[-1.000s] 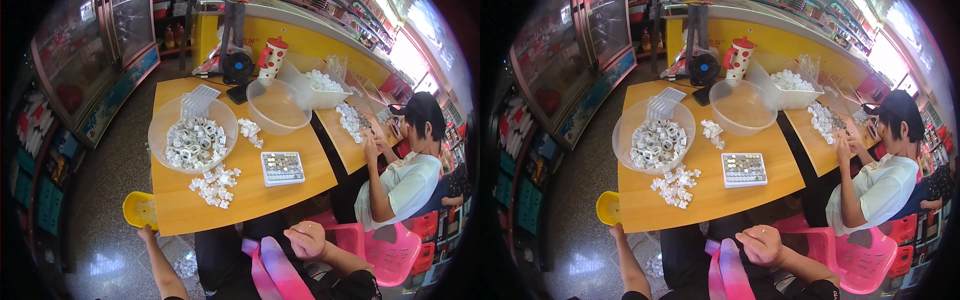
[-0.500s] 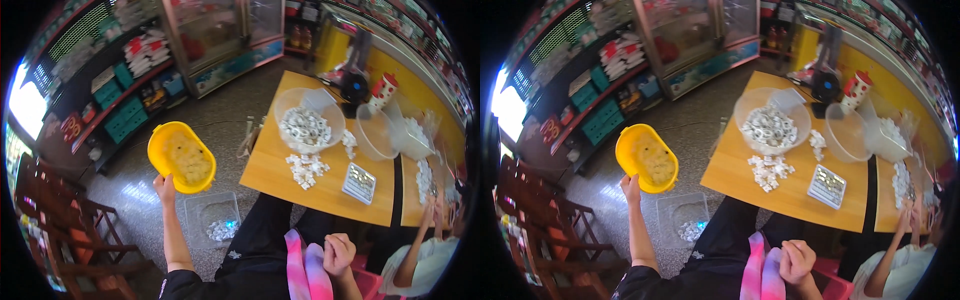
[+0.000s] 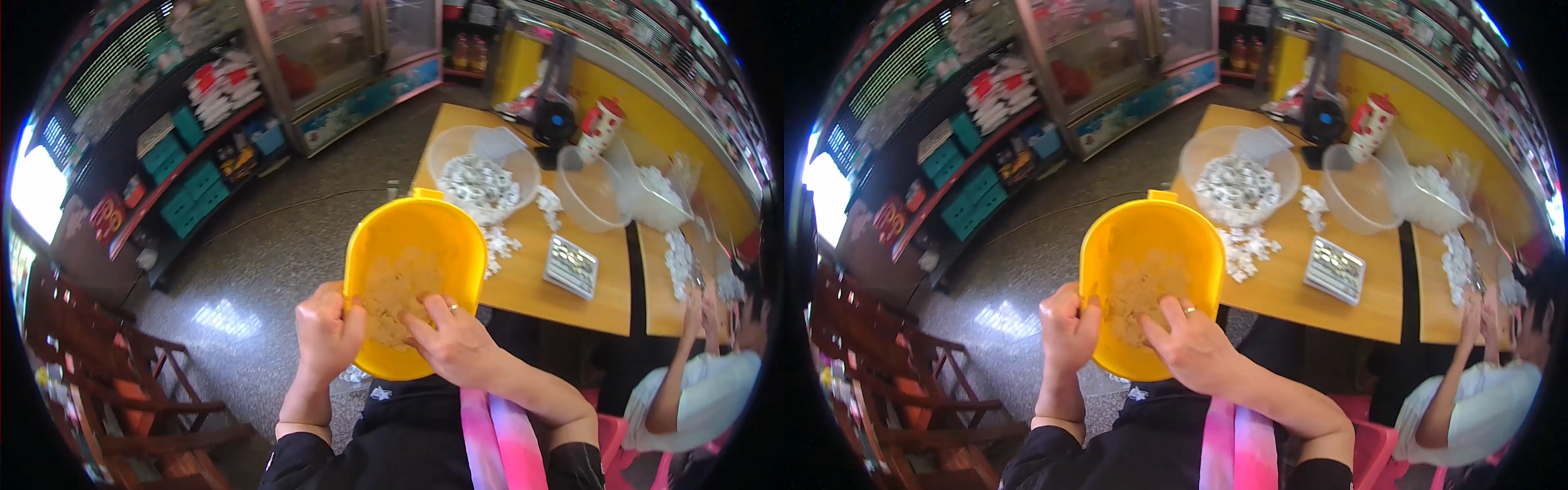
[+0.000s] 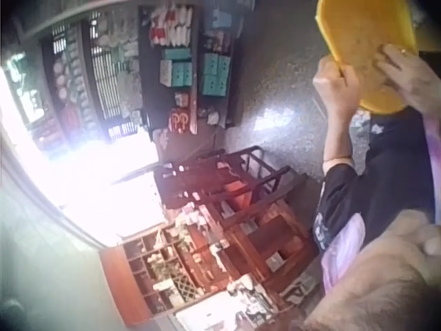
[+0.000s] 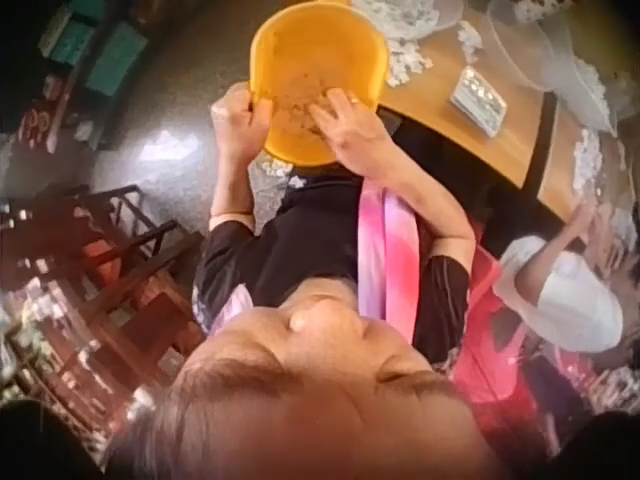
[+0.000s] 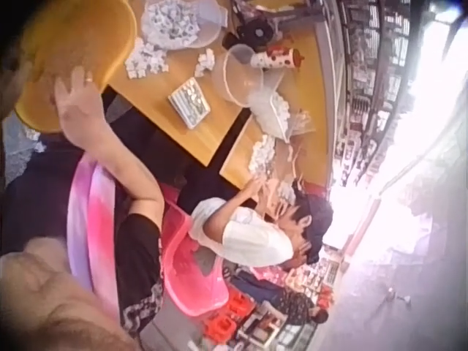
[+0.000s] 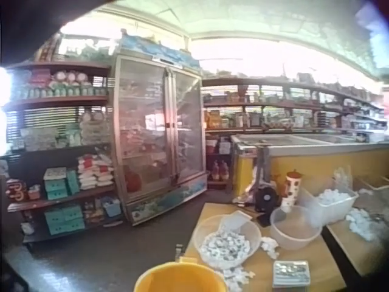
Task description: The person assembles small plastic electronic components by hand, arranges trays of coin batteries on the table, and mixes small plastic parts inside a yellow container.
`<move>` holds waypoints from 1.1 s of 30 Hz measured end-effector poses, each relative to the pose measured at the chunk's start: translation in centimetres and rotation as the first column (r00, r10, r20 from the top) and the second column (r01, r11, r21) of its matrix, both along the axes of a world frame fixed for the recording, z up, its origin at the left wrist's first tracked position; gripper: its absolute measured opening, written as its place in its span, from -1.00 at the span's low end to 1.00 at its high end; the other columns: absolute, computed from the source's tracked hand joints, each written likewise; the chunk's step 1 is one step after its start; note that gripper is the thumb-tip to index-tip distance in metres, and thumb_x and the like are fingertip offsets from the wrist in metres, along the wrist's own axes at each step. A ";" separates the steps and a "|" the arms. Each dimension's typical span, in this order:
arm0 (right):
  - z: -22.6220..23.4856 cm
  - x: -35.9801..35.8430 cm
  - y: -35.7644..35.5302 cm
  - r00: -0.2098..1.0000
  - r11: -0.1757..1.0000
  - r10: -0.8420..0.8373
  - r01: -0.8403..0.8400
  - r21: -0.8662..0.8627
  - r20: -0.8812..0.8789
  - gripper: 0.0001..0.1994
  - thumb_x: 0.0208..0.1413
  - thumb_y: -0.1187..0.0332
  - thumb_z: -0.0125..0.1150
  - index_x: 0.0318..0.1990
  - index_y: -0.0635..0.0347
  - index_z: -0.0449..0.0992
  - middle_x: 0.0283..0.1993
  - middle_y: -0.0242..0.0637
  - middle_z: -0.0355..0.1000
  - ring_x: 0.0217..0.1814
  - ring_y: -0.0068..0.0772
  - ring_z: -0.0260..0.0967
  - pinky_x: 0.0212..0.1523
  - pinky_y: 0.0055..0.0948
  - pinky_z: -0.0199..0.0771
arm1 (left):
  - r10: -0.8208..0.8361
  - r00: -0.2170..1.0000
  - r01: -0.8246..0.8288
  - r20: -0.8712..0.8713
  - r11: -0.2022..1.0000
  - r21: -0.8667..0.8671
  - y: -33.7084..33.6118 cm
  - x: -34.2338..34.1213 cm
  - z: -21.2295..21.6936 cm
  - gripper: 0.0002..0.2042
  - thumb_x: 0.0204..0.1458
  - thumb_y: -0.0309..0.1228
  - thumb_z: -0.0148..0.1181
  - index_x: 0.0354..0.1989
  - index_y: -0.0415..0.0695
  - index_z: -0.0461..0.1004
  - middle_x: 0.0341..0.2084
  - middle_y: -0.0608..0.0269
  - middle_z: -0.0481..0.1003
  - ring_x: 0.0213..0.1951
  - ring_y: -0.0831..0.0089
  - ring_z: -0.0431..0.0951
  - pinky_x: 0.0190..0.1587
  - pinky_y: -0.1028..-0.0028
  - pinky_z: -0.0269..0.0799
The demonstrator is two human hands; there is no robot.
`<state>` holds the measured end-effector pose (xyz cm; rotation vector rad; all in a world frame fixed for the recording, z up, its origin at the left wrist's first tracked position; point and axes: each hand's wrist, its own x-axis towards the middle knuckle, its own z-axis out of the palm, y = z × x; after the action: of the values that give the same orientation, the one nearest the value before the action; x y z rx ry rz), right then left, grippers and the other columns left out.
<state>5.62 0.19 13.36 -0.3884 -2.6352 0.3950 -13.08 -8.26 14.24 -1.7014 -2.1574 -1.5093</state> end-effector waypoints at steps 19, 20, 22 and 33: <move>-8.9 12.3 -7.5 0.815 0.453 -0.378 0.577 -0.679 0.440 -0.54 0.19 0.03 -0.08 0.15 0.07 0.25 -0.17 0.23 0.37 -0.17 0.20 0.40 -0.11 -0.01 0.41 | -0.669 0.727 0.683 0.152 0.686 -0.251 6.9 17.1 -5.4 -0.82 -0.27 -0.54 0.10 -0.75 -0.34 0.26 -0.75 -0.08 0.32 -0.66 -0.01 0.37 -0.58 0.15 0.23; -8.9 12.4 -7.6 0.809 0.409 -0.408 0.577 -0.707 0.424 -0.56 0.19 0.07 -0.08 0.14 0.07 0.26 -0.19 0.20 0.40 -0.16 0.17 0.41 -0.12 -0.03 0.41 | -0.692 0.709 0.701 0.139 0.671 -0.241 7.2 17.4 -5.4 -0.81 -0.27 -0.53 0.09 -0.75 -0.36 0.24 -0.77 -0.08 0.28 -0.69 0.03 0.34 -0.60 0.19 0.18; -10.4 12.6 -7.8 0.836 0.355 -0.456 0.484 -0.800 0.304 -0.59 0.18 0.12 -0.06 0.12 0.10 0.28 -0.20 0.14 0.42 -0.17 0.09 0.43 -0.13 -0.09 0.42 | -0.714 0.688 0.721 0.131 0.650 -0.242 7.5 17.9 -5.9 -0.80 -0.28 -0.52 0.09 -0.76 -0.36 0.25 -0.77 -0.09 0.29 -0.68 0.02 0.35 -0.60 0.18 0.19; -9.8 14.0 -7.0 0.673 -0.023 -0.740 -0.017 -1.000 0.005 -0.72 0.09 0.38 0.22 -0.07 0.29 0.47 -0.18 -0.23 0.45 -0.15 -0.44 0.39 -0.09 -0.48 0.40 | -0.817 0.568 0.765 0.102 0.478 -0.432 9.3 20.2 -5.6 -0.82 -0.23 -0.43 0.08 -0.70 -0.33 0.42 -0.65 -0.12 0.44 -0.52 -0.07 0.48 -0.40 0.08 0.41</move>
<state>19.60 -6.78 3.59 -1.1961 -1.0533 1.7869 7.16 1.07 8.63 -3.1869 -1.7499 -0.9071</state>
